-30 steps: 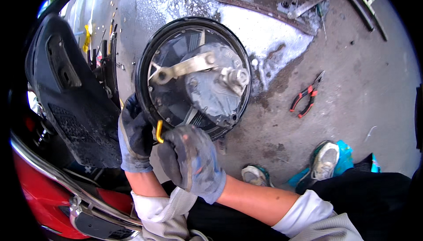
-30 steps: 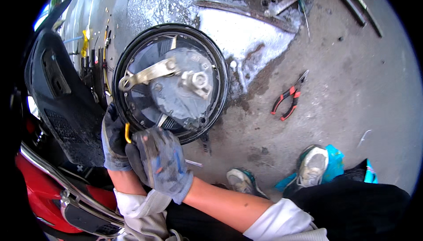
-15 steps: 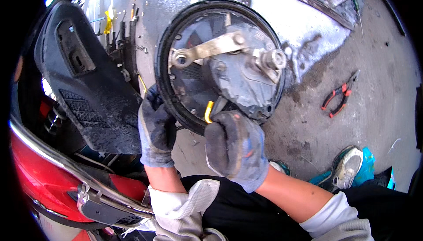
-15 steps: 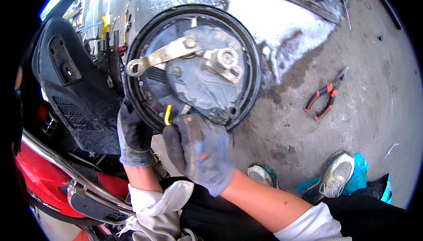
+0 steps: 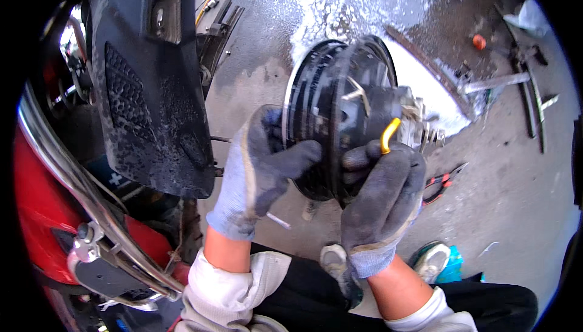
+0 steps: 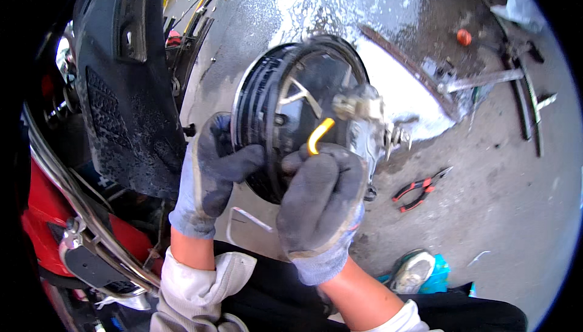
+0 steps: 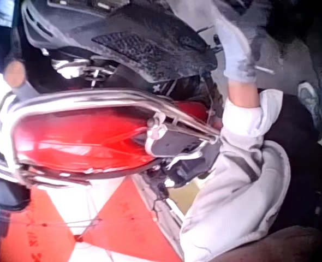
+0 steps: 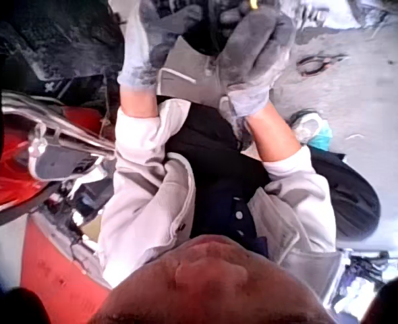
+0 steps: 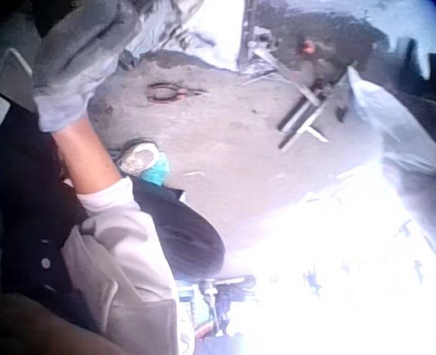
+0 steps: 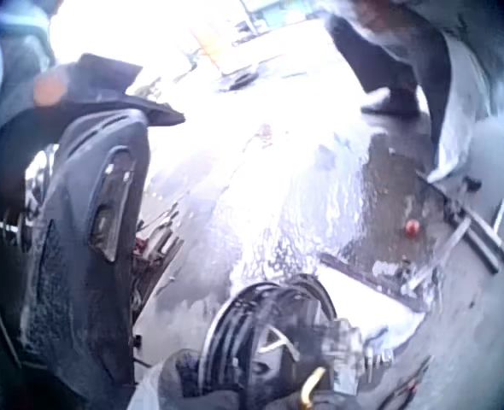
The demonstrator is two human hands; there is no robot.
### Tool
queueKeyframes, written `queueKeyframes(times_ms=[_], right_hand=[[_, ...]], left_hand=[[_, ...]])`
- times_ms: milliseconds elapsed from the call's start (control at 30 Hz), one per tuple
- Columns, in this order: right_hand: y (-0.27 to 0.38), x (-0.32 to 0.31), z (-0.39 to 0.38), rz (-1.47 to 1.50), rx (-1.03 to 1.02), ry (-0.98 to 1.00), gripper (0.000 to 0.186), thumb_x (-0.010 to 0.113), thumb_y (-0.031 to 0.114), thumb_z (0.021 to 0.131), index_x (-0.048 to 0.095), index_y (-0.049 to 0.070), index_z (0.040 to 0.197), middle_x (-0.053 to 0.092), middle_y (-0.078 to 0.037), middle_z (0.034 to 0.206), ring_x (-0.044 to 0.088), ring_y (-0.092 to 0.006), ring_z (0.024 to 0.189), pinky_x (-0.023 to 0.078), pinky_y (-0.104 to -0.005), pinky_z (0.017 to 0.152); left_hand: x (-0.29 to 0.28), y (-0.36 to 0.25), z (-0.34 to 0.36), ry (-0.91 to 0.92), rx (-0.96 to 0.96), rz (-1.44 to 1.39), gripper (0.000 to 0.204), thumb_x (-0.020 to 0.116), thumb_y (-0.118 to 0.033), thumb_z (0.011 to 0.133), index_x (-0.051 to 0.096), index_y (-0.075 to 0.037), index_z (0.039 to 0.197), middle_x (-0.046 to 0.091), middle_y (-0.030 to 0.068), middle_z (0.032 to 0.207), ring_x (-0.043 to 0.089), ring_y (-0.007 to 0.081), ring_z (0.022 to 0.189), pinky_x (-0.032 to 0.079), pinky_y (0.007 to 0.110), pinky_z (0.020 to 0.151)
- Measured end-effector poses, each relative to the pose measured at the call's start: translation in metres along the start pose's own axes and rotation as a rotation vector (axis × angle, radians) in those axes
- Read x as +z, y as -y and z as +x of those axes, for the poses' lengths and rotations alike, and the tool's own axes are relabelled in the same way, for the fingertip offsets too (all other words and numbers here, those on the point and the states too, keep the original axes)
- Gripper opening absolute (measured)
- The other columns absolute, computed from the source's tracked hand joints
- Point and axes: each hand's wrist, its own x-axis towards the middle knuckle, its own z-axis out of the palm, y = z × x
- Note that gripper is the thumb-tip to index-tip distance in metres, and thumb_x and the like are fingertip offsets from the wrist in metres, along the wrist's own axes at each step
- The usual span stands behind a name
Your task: The person works on a scooter's wheel hub, using pliers to remove a retaining clip and disassemble the hub. They then unwrap a new tire from its packaging and inspect it.
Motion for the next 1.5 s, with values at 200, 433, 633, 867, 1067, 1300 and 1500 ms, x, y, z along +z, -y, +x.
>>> queueKeyframes(times_ms=[200,433,633,867,1067,1300,1500], right_hand=[[-0.013,-0.007,0.013,-0.316,-0.106,-0.232,0.036,0.04,0.032,0.105,0.053,0.001,0.092,0.054,-0.012,0.078,0.049,-0.0211,0.065,0.041,-0.0363,0.06],[-0.032,-0.019,-0.001,-0.347,-0.092,-0.282,0.036,0.038,0.032,0.105,0.05,0.0,0.098,0.05,-0.014,0.087,0.046,-0.0223,0.071,0.042,-0.0379,0.068],[-0.036,-0.031,-0.009,-0.758,-0.422,-0.202,0.026,0.041,0.019,0.101,0.049,-0.004,0.111,0.052,-0.019,0.096,0.049,-0.0319,0.084,0.042,-0.0431,0.077],[-0.057,-0.048,-0.016,-1.003,-0.602,-0.1,0.068,0.064,0.003,0.087,0.029,-0.006,0.144,0.051,-0.026,0.112,0.053,-0.0377,0.09,0.047,-0.0487,0.081],[-0.051,-0.036,-0.016,-1.108,-0.573,-0.22,0.029,0.047,0.005,0.092,0.047,-0.009,0.117,0.051,-0.026,0.106,0.052,-0.0414,0.089,0.045,-0.0459,0.083],[-0.042,-0.032,-0.017,-0.802,-0.479,-0.209,0.023,0.044,0.018,0.1,0.05,-0.003,0.105,0.049,-0.015,0.095,0.047,-0.0278,0.082,0.041,-0.0378,0.075],[-0.039,-0.022,-0.03,-0.428,-0.16,-0.278,0.036,0.031,0.032,0.105,0.049,0.001,0.102,0.049,-0.012,0.096,0.045,-0.0227,0.084,0.04,-0.037,0.08]], left_hand=[[0.029,0.0,-0.008,0.143,0.111,-0.241,0.033,0.075,-0.004,0.079,0.057,0.0,0.106,0.068,0.005,0.086,0.061,0.0082,0.073,0.052,0.026,0.063],[0.044,0.013,-0.018,0.167,0.208,-0.293,0.034,0.069,0.005,0.08,0.054,0.001,0.11,0.068,0.0083,0.092,0.064,0.0096,0.079,0.054,0.025,0.068],[0.045,0.023,-0.023,0.161,0.241,-0.192,0.037,0.071,0.004,0.08,0.052,0.002,0.112,0.067,0.01,0.096,0.065,0.0111,0.083,0.054,0.027,0.075],[0.039,0.024,-0.022,0.139,0.31,-0.102,0.038,0.073,0.001,0.079,0.053,0.002,0.111,0.067,0.0086,0.097,0.064,0.012,0.083,0.054,0.028,0.076],[0.041,0.029,-0.022,0.131,0.324,-0.191,0.038,0.073,-0.001,0.08,0.054,0.002,0.112,0.067,0.0102,0.098,0.063,0.012,0.084,0.053,0.029,0.076],[0.039,0.014,-0.021,0.157,0.261,-0.287,0.027,0.072,-0.001,0.081,0.06,0.001,0.105,0.069,0.0081,0.088,0.062,0.0093,0.078,0.053,0.027,0.069],[0.039,0.009,-0.017,0.16,0.149,-0.231,0.027,0.075,-0.018,0.082,0.067,0.0,0.102,0.072,0.012,0.08,0.07,0.018,0.066,0.055,0.032,0.063]])
